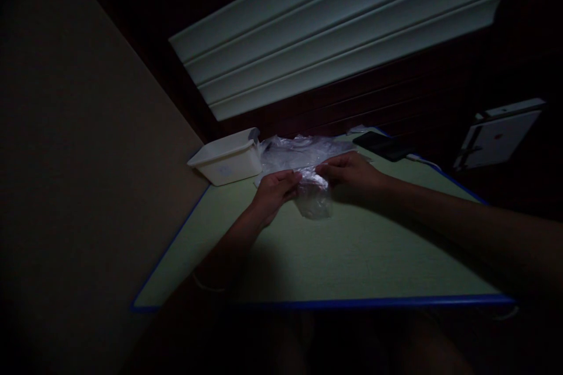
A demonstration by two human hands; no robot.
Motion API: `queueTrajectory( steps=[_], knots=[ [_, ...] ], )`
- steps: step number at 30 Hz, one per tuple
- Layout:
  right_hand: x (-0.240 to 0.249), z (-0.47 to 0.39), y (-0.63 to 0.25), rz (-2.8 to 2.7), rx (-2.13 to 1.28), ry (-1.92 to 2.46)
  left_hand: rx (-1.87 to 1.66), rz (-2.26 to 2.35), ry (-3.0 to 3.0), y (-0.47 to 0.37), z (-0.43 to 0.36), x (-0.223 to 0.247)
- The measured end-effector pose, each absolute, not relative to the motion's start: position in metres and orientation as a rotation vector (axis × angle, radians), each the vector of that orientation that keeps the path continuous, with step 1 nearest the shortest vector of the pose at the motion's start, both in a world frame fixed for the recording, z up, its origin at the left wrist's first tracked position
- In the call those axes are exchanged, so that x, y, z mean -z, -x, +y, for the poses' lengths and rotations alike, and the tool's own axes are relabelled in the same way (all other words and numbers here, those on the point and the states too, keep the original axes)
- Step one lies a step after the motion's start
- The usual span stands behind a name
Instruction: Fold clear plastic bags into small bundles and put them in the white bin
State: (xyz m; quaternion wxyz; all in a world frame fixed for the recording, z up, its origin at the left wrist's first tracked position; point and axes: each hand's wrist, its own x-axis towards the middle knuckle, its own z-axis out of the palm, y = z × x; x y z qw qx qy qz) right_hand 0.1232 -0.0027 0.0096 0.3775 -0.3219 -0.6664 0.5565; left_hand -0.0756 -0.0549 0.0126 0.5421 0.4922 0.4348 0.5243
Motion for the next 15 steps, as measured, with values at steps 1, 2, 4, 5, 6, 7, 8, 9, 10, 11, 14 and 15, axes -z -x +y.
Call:
queueTrajectory(
  steps=[1,2,4,5,6,7,8,9,10,11,14,15],
  knots=[
    [-0.01,-0.006,-0.122,-1.708,-1.44,0.834,-1.242,1.047,-1.179,0.075,-0.055,-0.013],
    [-0.011,-0.008,-0.121,-1.709,-1.455,0.844,-1.237,1.058,-1.183,0.075,-0.055,-0.012],
    [-0.012,-0.011,-0.119,-1.719,-1.458,0.847,-1.247,1.06,-1.173,0.074,-0.055,-0.011],
    [-0.012,-0.012,-0.118,-1.726,-1.46,0.843,-1.259,1.054,-1.166,0.074,-0.054,-0.01],
    [-0.013,-0.013,-0.118,-1.734,-1.466,0.844,-1.272,1.054,-1.161,0.074,-0.054,-0.01],
    [-0.013,-0.014,-0.117,-1.743,-1.473,0.852,-1.287,1.066,-1.161,0.075,-0.054,-0.009],
    [-0.012,-0.015,-0.116,-1.754,-1.481,0.867,-1.301,1.085,-1.167,0.075,-0.054,-0.009],
    [-0.012,-0.015,-0.115,-1.767,-1.49,0.885,-1.315,1.107,-1.172,0.076,-0.053,-0.009],
    [-0.012,-0.016,-0.115,-1.781,-1.496,0.902,-1.332,1.131,-1.177,0.077,-0.053,-0.009],
    [-0.011,-0.016,-0.115,-1.801,-1.503,0.912,-1.349,1.15,-1.18,0.078,-0.052,-0.01],
    [-0.012,-0.017,-0.116,-1.894,-1.561,0.89,-1.41,1.154,-1.163,0.081,-0.051,-0.013],
    [-0.013,-0.017,-0.117,-1.933,-1.597,0.866,-1.435,1.15,-1.152,0.082,-0.05,-0.014]
  ],
)
